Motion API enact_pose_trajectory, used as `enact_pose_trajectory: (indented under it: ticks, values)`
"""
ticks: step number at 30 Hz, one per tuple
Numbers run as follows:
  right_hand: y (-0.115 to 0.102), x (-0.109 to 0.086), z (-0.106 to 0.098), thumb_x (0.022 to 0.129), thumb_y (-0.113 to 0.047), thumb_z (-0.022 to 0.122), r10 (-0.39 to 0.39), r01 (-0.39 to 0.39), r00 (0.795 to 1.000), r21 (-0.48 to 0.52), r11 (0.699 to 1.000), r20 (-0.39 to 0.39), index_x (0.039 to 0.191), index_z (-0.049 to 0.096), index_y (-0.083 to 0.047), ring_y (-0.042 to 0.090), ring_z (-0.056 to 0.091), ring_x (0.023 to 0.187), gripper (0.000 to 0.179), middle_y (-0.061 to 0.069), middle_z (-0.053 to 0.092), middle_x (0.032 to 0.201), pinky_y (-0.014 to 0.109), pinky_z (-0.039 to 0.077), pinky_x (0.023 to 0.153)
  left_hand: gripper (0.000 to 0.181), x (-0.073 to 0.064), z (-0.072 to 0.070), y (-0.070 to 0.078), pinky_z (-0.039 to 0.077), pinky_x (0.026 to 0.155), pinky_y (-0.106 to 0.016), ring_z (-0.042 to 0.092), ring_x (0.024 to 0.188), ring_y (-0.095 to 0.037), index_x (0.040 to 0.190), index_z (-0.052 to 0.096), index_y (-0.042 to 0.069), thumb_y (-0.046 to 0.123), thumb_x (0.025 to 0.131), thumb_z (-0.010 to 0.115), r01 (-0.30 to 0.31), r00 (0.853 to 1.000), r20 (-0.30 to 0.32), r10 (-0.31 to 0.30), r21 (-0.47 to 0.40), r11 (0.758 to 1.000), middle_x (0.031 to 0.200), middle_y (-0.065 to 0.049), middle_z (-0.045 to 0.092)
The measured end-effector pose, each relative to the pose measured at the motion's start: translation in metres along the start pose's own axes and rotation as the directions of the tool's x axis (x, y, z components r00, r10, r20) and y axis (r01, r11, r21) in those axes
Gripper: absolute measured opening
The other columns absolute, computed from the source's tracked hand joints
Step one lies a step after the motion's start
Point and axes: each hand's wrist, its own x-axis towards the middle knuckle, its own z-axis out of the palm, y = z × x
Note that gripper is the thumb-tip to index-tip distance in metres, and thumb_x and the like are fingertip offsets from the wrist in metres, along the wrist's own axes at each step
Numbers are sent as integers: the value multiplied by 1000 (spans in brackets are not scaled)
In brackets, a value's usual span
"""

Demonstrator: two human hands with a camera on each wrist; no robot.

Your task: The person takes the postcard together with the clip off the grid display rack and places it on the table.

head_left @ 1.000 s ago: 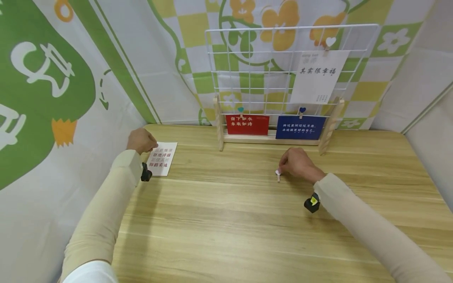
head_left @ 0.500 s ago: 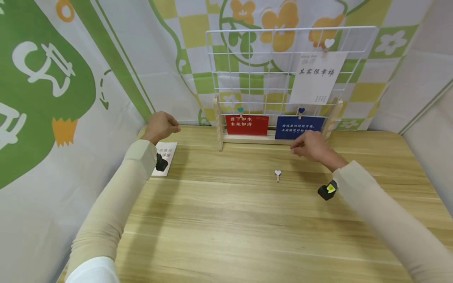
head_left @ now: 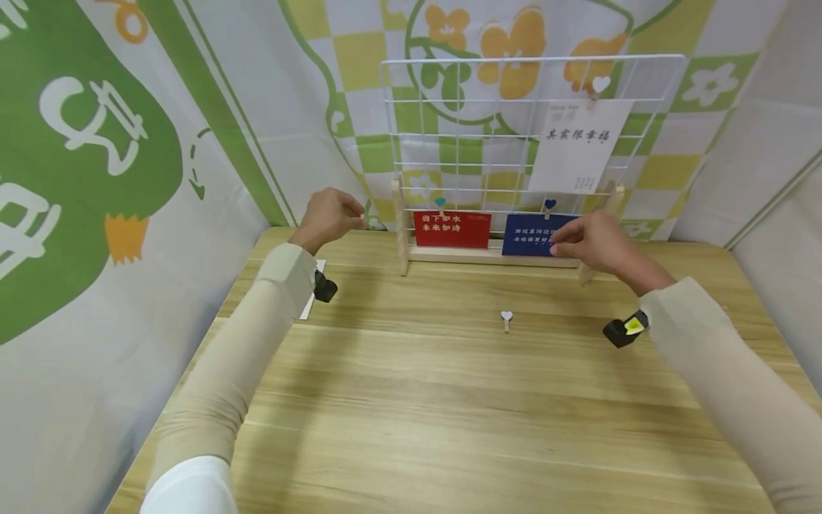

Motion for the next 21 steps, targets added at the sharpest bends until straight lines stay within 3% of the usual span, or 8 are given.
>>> enact_pose_trajectory:
  ticks: [6,11,21]
  values:
    - [-5,-5,-24,93,-30,69,28,-30,997,-22,999,-68,119,70,-3,38,67,100,38,20,71,114,50,55,80,31,2,6,22,57,88,-41,69,99,-29,118,70,1,13,89,73,-32,999,24,34,-75,997,112,-17,72]
    - [-5,-9,-40,94,-36,67,41,-44,996,-33,999,-81,122,69,-5,40,63,107,42,20,70,117,52,53,83,32,8,14,39,57,87,-38,70,99,-29,116,71,1,13,87,75,-69,998,7,70,-83,994,110,-18,73]
    - [-10,-8,-66,91,-44,68,73,-73,986,5,997,-150,124,68,-7,33,63,107,49,14,72,114,30,49,70,34,19,28,73,57,91,-35,69,103,-24,119,68,1,13,88,74,-84,994,54,94,-159,984,114,-14,72]
